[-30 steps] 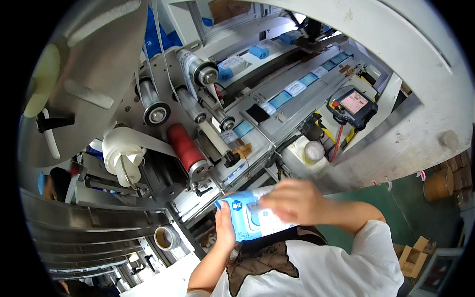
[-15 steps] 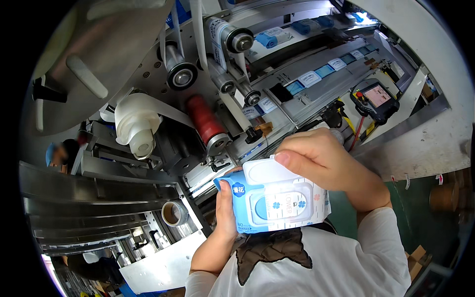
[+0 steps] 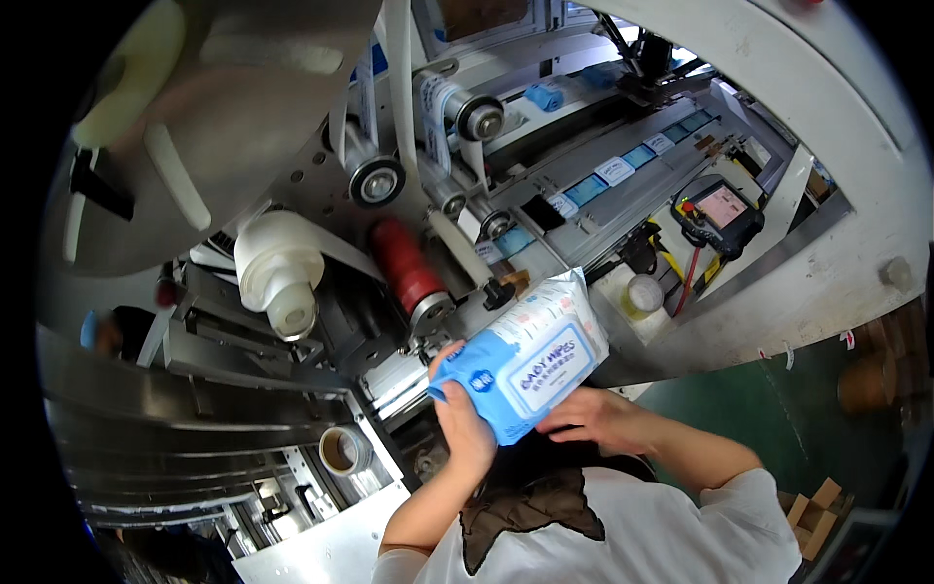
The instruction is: The person loads a roll of film onto a packaging machine, threads the film through rollers, and clears finished packages of wet wipes from the conveyor belt while checking the seals.
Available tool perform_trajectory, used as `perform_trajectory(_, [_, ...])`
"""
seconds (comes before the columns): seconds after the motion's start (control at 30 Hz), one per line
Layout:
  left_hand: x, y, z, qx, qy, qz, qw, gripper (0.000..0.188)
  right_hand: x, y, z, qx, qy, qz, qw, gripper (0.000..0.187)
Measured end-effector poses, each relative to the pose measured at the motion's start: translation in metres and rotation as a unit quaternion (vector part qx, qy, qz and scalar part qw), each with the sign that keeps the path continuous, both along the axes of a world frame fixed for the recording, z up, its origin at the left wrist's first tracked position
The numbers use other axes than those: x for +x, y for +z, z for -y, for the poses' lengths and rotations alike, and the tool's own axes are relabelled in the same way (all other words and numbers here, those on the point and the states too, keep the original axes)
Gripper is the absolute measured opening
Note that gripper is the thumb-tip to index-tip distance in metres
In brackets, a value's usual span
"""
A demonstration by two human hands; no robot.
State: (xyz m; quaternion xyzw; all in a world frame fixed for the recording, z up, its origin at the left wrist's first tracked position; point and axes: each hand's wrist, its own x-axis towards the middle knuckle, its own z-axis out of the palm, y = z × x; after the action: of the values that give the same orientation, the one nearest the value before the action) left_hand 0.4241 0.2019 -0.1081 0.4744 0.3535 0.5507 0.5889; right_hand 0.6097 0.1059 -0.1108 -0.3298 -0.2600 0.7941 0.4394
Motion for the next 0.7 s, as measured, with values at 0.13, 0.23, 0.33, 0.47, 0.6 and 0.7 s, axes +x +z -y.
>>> perform_trajectory(0.13, [0.025,0.006,-0.011,0.159,-0.128,-0.148,0.968,0.064,0.002,-0.024,-0.034,-0.022,-0.244,-0.262,0.933,0.047])
perform_trajectory(0.23, [0.027,0.004,-0.023,0.225,-0.203,-0.052,0.952,0.075,0.041,-0.030,-0.079,0.004,-0.328,-0.269,0.906,0.047])
perform_trajectory(0.33, [-0.016,0.000,-0.028,0.138,-0.264,-0.167,0.940,0.042,0.080,-0.021,-0.177,0.061,-0.443,-0.213,0.869,0.045])
perform_trajectory(0.47, [-0.072,-0.027,-0.010,0.126,-0.109,-0.449,0.878,0.022,0.132,-0.043,-0.352,0.059,-0.557,-0.018,0.828,0.070])
perform_trajectory(0.6, [-0.186,-0.160,0.052,0.079,0.024,-0.586,0.806,0.015,0.150,-0.068,-0.501,0.077,-0.637,0.152,0.752,0.084])
perform_trajectory(0.7, [-0.152,-0.111,0.098,-0.027,0.162,-0.515,0.841,0.022,0.136,-0.078,-0.562,0.002,-0.579,0.287,0.763,0.091])
